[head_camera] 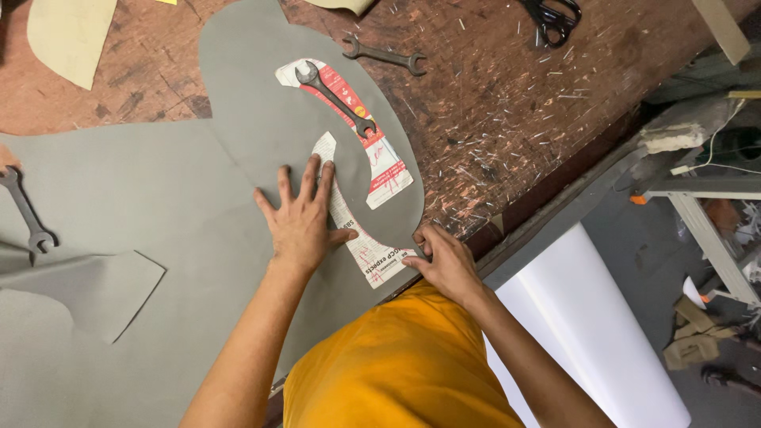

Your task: The person arranges newspaper cutouts on a gray paper template, uses wrenches to hold them in place, and then uses scissors to trim the edges. The person repeatedly adjusts the newspaper pieces and wrenches to align them correctly before cutting.

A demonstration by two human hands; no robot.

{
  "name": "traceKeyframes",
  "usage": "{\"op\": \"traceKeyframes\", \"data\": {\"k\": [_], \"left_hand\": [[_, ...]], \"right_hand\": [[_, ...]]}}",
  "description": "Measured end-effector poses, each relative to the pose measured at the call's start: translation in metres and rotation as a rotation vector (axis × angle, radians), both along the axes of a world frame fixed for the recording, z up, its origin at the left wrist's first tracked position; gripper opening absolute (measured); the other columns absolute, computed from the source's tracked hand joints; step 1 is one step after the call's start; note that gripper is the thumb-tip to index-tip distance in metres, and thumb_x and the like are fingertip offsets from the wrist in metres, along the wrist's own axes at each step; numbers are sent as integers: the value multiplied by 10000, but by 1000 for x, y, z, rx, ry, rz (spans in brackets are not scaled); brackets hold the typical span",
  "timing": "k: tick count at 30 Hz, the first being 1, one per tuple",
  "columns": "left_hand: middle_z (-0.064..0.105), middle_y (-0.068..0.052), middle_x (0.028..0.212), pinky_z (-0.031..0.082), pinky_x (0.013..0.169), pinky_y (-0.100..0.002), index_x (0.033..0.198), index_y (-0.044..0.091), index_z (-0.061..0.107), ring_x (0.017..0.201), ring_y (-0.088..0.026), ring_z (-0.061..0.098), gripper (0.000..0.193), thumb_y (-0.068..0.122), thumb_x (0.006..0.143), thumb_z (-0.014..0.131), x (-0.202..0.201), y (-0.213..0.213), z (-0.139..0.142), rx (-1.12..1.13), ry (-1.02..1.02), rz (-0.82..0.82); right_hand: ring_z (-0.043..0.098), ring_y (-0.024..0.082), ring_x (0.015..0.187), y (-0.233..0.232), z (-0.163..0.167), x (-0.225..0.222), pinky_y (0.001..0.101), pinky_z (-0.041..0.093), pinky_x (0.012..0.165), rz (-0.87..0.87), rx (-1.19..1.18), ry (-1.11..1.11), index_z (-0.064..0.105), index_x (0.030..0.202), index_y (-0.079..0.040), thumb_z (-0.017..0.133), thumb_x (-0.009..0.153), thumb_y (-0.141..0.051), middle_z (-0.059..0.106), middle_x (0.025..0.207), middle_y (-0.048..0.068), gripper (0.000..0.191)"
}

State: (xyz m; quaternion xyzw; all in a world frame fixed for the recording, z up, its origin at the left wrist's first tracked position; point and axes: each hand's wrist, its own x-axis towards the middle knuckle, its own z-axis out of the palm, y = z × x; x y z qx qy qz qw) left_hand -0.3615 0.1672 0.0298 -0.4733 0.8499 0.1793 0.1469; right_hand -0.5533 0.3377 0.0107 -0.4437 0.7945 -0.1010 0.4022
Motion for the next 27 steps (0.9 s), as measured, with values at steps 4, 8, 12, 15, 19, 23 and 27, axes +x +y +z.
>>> {"op": "traceKeyframes", "data": {"k": [4, 8, 12, 15, 19, 23, 27], "left_hand": [[181, 59, 1659, 186, 1108, -786, 1612, 276, 219, 1497, -384, 166, 1295, 648, 566, 885, -1, 0, -2, 16, -25, 9], [168, 65, 1659, 186, 1091, -792, 1607, 278, 210, 1495, -392, 154, 1296, 649, 565, 886, -1, -1, -4, 27, -26, 9], [192, 62, 1658, 203, 1093, -785, 1603, 278, 221, 1495, -389, 178, 1292, 637, 558, 890, 1, 0, 0, -5, 7, 16], [211, 61, 1652, 219, 1095, -777, 1599, 279, 232, 1497, -383, 192, 1284, 630, 555, 892, 2, 0, 4, -22, 22, 20], [203, 61, 1653, 230, 1094, -767, 1598, 274, 233, 1491, -380, 198, 1286, 632, 554, 894, 2, -1, 11, -22, 12, 21], [194, 64, 1651, 219, 1101, -767, 1598, 270, 220, 1494, -369, 194, 1275, 628, 576, 891, 4, -3, 17, 6, -9, 19], [174, 64, 1655, 209, 1109, -766, 1598, 269, 197, 1498, -368, 184, 1272, 628, 591, 885, 6, -5, 20, 17, -16, 13]], "right_hand": [[576, 143, 726, 6, -8, -3, 356, 507, 652, -71, -13, -48, 639, 1038, -92, 838, 816, -263, 566, 809, 13, 344], [604, 81, 707, 15, -27, -14, 244, 550, 648, -276, -84, -214, 637, 1107, -92, 701, 929, -210, 609, 807, -26, 222], [509, 48, 752, 21, -43, -28, 205, 471, 676, -395, -377, -358, 617, 1092, -24, 689, 961, -127, 544, 803, -22, 182], [484, 53, 715, 22, -48, -34, 211, 430, 656, -449, -371, -409, 616, 1052, -20, 677, 970, -121, 524, 754, -30, 143], [472, 57, 681, 20, -48, -38, 221, 415, 637, -425, -317, -375, 622, 1012, -23, 682, 971, -113, 517, 710, -32, 115], [499, 60, 656, 16, -43, -35, 229, 432, 628, -464, -336, -455, 611, 1014, -35, 666, 969, -109, 526, 693, -35, 103], [475, 74, 597, 9, -28, -31, 239, 391, 552, -495, -242, -432, 625, 1024, -46, 648, 979, -127, 541, 681, -17, 96]]}}
